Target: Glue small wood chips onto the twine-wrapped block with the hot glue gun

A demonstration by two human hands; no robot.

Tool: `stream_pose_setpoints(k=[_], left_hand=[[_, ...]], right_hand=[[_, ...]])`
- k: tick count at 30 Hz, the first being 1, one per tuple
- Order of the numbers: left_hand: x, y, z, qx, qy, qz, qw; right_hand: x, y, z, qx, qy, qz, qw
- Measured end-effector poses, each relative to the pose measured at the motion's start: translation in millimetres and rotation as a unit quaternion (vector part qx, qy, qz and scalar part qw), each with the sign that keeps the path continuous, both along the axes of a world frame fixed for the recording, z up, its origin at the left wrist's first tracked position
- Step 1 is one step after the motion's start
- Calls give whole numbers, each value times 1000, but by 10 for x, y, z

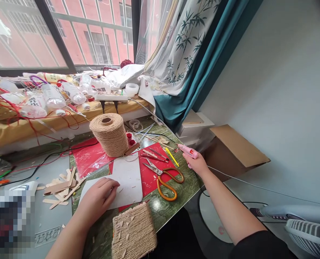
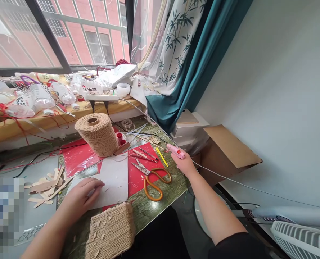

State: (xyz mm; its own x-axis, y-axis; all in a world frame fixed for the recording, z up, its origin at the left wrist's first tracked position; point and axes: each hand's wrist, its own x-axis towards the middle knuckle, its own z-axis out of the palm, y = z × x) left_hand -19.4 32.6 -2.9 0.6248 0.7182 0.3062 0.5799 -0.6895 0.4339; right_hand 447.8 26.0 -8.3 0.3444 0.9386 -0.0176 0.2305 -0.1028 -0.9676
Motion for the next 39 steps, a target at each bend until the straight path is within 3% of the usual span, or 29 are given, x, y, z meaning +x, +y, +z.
stream_pose_setpoints(k=[6,14,16,19,22,23,25,27,30,33,39], left_hand=[[-1,39,-30,12,-8,-15,1000],[8,30,-9,13,-16,-14,1000],[8,24,0,9,-18,-11,1000],[-1,14,1,4,-33,17,999],[-15,9,-11,5,-49,45,998],[-18,10,-16,5,-51,47,998],[-18,14,-23,8,-52,40,998],[-14,17,-26,14,-52,30,998],[-6,11,-13,19,-50,19,998],[-5,-6,14,20,-47,9,999],[-5,-11,39,32,-29,-18,999]], right_hand=[[195,-62,-32,-7,-153,-23,988],[349,-43,-98,-107,-78,20,991],[401,-91,-94,-74,-74,13,994],[400,-206,16,55,-148,-64,985],[215,-318,245,204,-295,-131,924],[109,-335,328,235,-340,-103,905],[-146,-318,463,257,-410,18,875],[-422,-224,524,232,-456,125,850],[-791,37,472,140,-486,188,842],[-1053,362,348,16,-514,220,829],[-1283,824,231,-59,-535,215,815]])
